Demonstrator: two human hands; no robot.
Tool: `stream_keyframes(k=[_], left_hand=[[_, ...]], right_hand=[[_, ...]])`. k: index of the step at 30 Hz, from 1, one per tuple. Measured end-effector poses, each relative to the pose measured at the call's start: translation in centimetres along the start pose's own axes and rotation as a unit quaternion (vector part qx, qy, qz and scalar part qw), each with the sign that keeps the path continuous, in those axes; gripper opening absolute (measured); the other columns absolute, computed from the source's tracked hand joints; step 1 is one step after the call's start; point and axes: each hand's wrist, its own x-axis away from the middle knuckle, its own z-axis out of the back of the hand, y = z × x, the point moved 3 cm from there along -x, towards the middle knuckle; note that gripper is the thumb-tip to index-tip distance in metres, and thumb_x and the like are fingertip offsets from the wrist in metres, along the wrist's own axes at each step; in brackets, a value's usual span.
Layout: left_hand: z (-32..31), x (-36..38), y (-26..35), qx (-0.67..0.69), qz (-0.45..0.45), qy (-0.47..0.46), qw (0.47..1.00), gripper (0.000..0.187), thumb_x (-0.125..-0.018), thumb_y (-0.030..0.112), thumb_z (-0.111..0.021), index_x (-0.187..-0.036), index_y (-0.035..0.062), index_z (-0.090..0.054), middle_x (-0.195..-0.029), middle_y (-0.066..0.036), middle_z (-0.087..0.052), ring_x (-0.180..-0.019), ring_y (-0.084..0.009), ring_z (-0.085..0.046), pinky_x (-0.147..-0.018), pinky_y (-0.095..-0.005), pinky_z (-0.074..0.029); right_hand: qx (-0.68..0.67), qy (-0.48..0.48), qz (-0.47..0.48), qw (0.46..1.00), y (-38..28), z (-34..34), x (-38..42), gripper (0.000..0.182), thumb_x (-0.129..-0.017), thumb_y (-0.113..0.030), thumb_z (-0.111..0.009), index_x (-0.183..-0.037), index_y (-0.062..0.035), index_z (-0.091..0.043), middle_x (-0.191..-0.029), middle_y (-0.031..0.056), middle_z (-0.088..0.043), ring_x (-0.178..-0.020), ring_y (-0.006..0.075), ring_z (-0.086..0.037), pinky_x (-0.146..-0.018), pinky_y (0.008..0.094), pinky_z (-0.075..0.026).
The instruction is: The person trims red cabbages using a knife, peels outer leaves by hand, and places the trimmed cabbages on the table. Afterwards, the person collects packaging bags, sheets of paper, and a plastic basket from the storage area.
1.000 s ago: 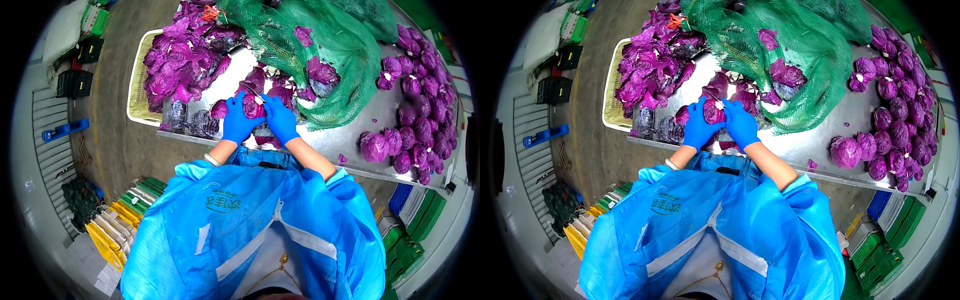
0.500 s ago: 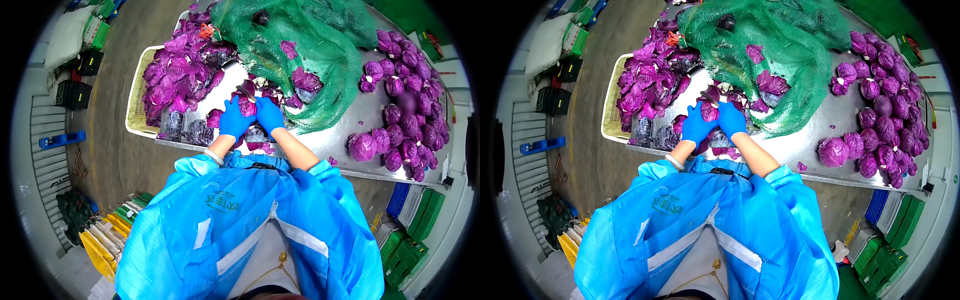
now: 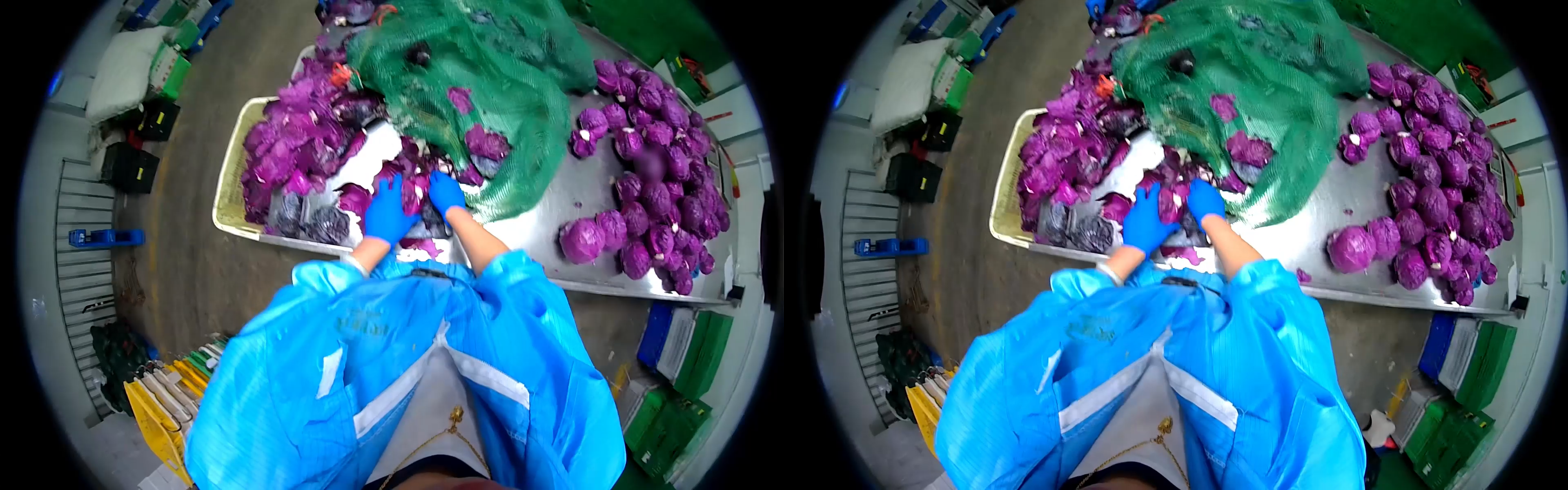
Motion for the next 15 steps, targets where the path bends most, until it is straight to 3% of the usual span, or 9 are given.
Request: stream_keyframes(k=[2, 4, 5, 8, 9, 10, 13, 14, 15], left_hand=[[0.2, 0.6, -2.8, 0.074, 0.008, 0.033, 0.997, 0.108, -0.062, 0.04, -0.086, -0.149, 0.0141, -0.028, -0.144, -0.023, -0.034, -0.118, -0.0436, -0.053, -0.093, -0.0483, -0.05], [0.7, 0.5, -5.5, 0.152, -0.036, 0.019, 0.988, 0.11, -0.061, 0.038, -0.088, -0.15, 0.0165, -0.026, -0.143, -0.021, -0.035, -0.122, -0.0424, -0.05, -0.099, -0.0476, -0.047], [0.9, 0.5, -6.4, 0.172, -0.099, 0.015, 0.98, 0.11, -0.06, 0.033, -0.089, -0.15, 0.0174, -0.028, -0.143, -0.019, -0.037, -0.128, -0.0387, -0.045, -0.105, -0.0458, -0.043], [1.6, 0.9, -7.8, 0.206, -0.17, 0.015, 0.964, 0.108, -0.06, 0.027, -0.09, -0.15, 0.0167, -0.031, -0.142, -0.018, -0.038, -0.131, -0.0368, -0.041, -0.109, -0.0439, -0.038], [1.3, 1.2, -8.2, 0.246, -0.142, -0.002, 0.959, 0.108, -0.06, 0.025, -0.09, -0.15, 0.0162, -0.031, -0.143, -0.018, -0.038, -0.132, -0.0358, -0.04, -0.11, -0.0434, -0.038], [0.9, 1.1, -8.5, 0.287, -0.115, -0.016, 0.951, 0.109, -0.059, 0.024, -0.09, -0.15, 0.0157, -0.03, -0.143, -0.017, -0.038, -0.133, -0.0349, -0.04, -0.11, -0.043, -0.037], [-0.2, 1.3, -9.9, 0.409, -0.007, -0.049, 0.911, 0.11, -0.061, 0.02, -0.09, -0.151, 0.0107, -0.027, -0.145, -0.018, -0.037, -0.134, -0.0299, -0.039, -0.111, -0.0405, -0.036], [0.9, 1.9, -8.5, 0.514, 0.062, -0.069, 0.853, 0.108, -0.068, 0.029, -0.088, -0.151, 0.0059, -0.024, -0.145, -0.019, -0.038, -0.132, -0.0291, -0.041, -0.11, -0.0401, -0.037], [-0.5, 1.3, -10.2, 0.429, 0.094, -0.004, 0.898, 0.095, -0.077, 0.026, -0.081, -0.15, 0.0027, -0.026, -0.146, -0.017, -0.039, -0.134, -0.0248, -0.04, -0.11, -0.0361, -0.036]], right_hand=[[-0.095, 0.073, 0.103, 0.988, -0.2, -1.5, 0.1, 0.037, -0.093, -0.033, -0.055, -0.115, -0.0042, -0.061, -0.111, 0.024, -0.064, -0.102, 0.0414, -0.061, -0.085, 0.0467, -0.048], [-0.177, 0.041, 0.114, 0.977, -2.5, -0.2, 2.8, 0.045, -0.088, -0.037, -0.065, -0.116, -0.0022, -0.06, -0.11, 0.0223, -0.066, -0.099, 0.0344, -0.065, -0.085, 0.0429, -0.048], [-0.187, -0.019, 0.044, 0.981, -2.8, -0.4, 3.0, 0.043, -0.081, -0.032, -0.072, -0.108, -0.0002, -0.064, -0.095, 0.0171, -0.069, -0.087, 0.0254, -0.066, -0.078, 0.0384, -0.05], [-0.202, 0.026, 0.075, 0.976, 2.1, -4.8, -1.1, 0.029, -0.08, -0.024, -0.071, -0.094, 0.0007, -0.067, -0.077, 0.0126, -0.066, -0.074, 0.0217, -0.065, -0.068, 0.0366, -0.05], [-0.289, -0.018, -0.025, 0.957, 0.2, -2.7, 0.8, 0.021, -0.079, -0.019, -0.068, -0.087, 0.0004, -0.069, -0.068, 0.0106, -0.064, -0.065, 0.0212, -0.063, -0.062, 0.0371, -0.049], [-0.3, -0.016, -0.024, 0.953, -0.4, -2.5, 1.2, 0.022, -0.079, -0.018, -0.068, -0.091, 0.0007, -0.07, -0.071, 0.0116, -0.066, -0.066, 0.0211, -0.063, -0.063, 0.037, -0.049], [-0.185, 0.039, 0.107, 0.976, -4.3, -0.5, 3.6, 0.028, -0.076, -0.021, -0.068, -0.094, 0.0, -0.069, -0.084, 0.0196, -0.069, -0.076, 0.0331, -0.067, -0.068, 0.0412, -0.051], [-0.193, 0.04, 0.15, 0.969, -5.1, -0.3, 4.6, 0.029, -0.076, -0.022, -0.068, -0.096, -0.0004, -0.069, -0.087, 0.0202, -0.069, -0.078, 0.0339, -0.067, -0.069, 0.0418, -0.051], [-0.196, 0.001, 0.162, 0.967, -5.4, -0.8, 5.2, 0.031, -0.077, -0.024, -0.069, -0.099, -0.0015, -0.069, -0.091, 0.0207, -0.069, -0.081, 0.0351, -0.067, -0.071, 0.0422, -0.052]])
